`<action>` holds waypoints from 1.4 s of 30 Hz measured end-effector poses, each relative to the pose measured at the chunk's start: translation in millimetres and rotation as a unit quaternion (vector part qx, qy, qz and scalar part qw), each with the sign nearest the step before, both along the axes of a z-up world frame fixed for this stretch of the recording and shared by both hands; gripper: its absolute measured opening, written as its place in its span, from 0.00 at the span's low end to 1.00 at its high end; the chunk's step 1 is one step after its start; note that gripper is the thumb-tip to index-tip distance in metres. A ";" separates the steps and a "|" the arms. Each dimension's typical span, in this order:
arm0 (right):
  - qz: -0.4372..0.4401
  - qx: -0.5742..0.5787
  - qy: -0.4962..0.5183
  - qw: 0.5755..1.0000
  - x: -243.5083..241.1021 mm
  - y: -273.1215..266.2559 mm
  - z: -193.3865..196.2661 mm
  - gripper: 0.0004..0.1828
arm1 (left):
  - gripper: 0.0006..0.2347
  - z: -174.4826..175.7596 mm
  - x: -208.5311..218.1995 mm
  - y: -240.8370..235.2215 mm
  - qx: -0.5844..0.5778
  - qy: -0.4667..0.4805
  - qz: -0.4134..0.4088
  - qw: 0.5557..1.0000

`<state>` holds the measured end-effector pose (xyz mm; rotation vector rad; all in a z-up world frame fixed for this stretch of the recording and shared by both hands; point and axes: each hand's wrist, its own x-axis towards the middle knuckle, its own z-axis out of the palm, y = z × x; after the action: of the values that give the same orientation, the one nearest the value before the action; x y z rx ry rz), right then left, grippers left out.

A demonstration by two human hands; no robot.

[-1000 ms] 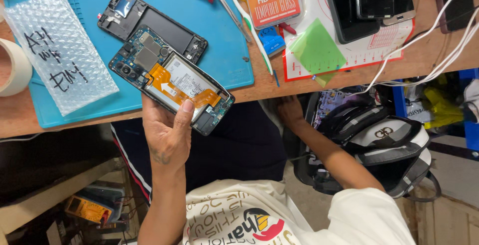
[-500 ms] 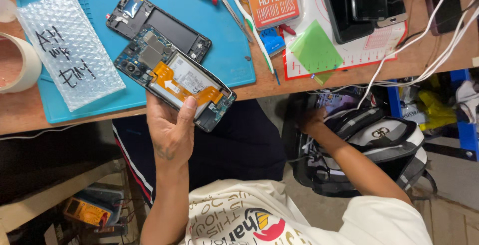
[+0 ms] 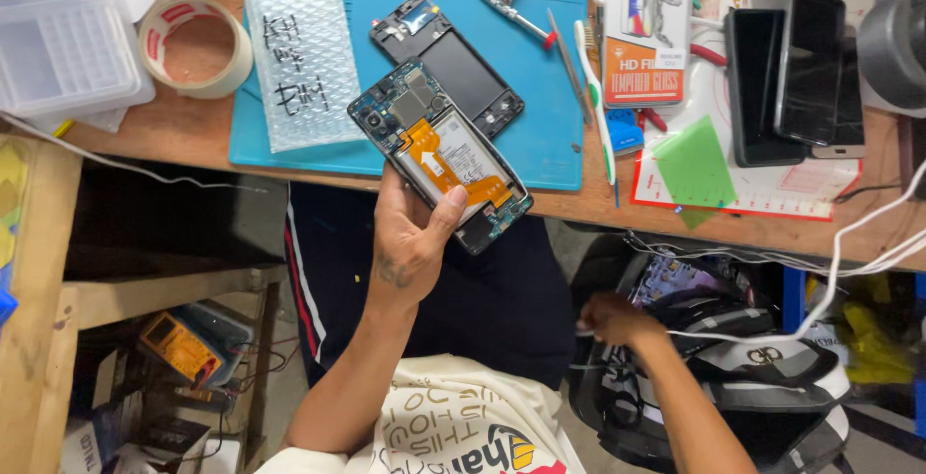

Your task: The person inspects a Samsung smartphone, then disassembles it by removing the back cover and detaching internal components. They handle the motherboard and battery, place parts on a blue mat, and connect a charging cable to test the device.

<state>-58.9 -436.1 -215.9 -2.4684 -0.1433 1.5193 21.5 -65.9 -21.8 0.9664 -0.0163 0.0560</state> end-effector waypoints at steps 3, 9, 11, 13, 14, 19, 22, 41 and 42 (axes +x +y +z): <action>-0.091 0.226 -0.148 0.958 23.2 12.3 89.3 0.19 | 0.24 0.7 1.8 1.5 -0.017 0.011 0.006 1.000; -0.179 0.380 -0.264 0.868 40.7 73.8 209.0 0.13 | 0.23 0.7 1.5 7.1 -0.003 0.007 0.012 1.000; -0.284 0.394 -0.306 0.819 47.5 93.1 213.1 0.14 | 0.23 -1.3 0.5 8.6 -0.010 -0.013 0.021 1.000; -0.340 0.404 -0.347 0.775 58.4 108.4 210.4 0.14 | 0.23 -1.3 0.9 11.7 0.009 -0.014 0.025 1.000; -0.346 0.405 -0.367 0.762 63.7 113.5 208.4 0.14 | 0.23 -1.4 0.7 13.5 0.019 -0.014 0.028 0.999; -0.348 0.390 -0.384 0.761 71.2 119.1 197.6 0.14 | 0.23 -5.0 -1.4 19.9 0.018 -0.006 0.044 0.999; -0.350 0.404 -0.369 0.760 71.6 117.3 187.3 0.14 | 0.23 -6.0 -2.2 19.1 0.015 -0.007 0.045 0.999; -0.135 0.356 -0.290 0.878 4.1 87.1 194.0 0.12 | 0.25 -0.9 2.9 10.5 -0.064 -0.018 0.025 0.997; -0.161 0.360 -0.186 0.900 -7.7 68.5 176.5 0.10 | 0.25 -0.7 1.8 8.2 -0.065 -0.011 0.022 0.998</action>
<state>-66.5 -367.6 -39.4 -1.9977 -0.2857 0.6657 23.3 -57.7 -22.5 0.8354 -0.0102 0.1074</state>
